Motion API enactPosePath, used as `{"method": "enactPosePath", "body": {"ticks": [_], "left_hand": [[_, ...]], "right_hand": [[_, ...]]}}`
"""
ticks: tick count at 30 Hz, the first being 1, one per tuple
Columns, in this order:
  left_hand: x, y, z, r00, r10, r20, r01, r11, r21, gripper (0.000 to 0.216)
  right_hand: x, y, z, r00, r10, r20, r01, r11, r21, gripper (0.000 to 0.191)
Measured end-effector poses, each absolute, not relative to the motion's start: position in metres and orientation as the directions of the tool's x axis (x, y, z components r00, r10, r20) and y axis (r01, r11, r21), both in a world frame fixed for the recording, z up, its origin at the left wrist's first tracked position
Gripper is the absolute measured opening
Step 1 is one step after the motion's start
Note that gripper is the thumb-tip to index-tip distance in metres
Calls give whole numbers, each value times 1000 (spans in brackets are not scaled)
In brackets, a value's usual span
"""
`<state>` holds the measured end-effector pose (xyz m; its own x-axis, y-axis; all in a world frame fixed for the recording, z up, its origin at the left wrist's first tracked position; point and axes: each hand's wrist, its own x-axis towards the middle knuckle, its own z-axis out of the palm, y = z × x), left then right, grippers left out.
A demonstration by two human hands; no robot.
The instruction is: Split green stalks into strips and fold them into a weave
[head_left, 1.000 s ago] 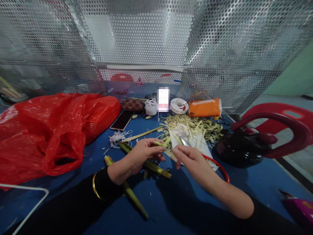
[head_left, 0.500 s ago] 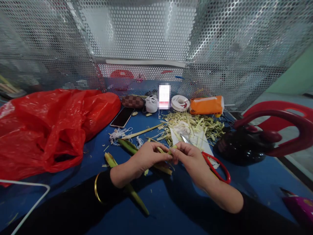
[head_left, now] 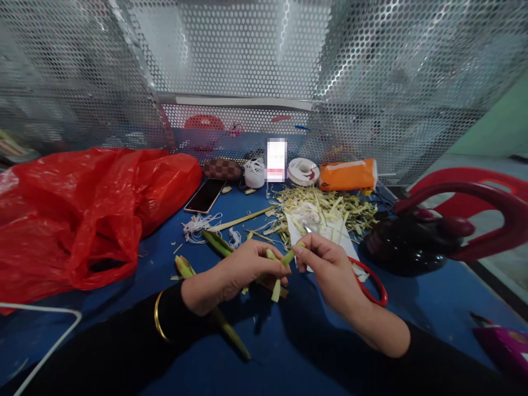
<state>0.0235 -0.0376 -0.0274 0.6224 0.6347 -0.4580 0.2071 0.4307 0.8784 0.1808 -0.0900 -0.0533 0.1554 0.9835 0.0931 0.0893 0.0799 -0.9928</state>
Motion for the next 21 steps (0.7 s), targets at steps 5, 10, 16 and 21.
{"method": "enactPosePath", "body": {"ticks": [5,10,16,21], "left_hand": [[21,-37,-29,678,573,-460,233,426,874,10],[19,-36,-37,685,589,-428,235,378,895,11],[19,-36,-40,755,533,-383,184,389,903,12],[17,-34,-39,803,450,-389,244,348,905,17]], "right_hand": [[182,-91,-54,151,982,113,97,99,-990,24],[180,-91,-51,96,990,99,15,98,-995,18],[177,-93,-45,-214,977,-23,-336,-96,-937,22],[176,-95,-41,-240,959,-150,-405,-239,-882,29]]}}
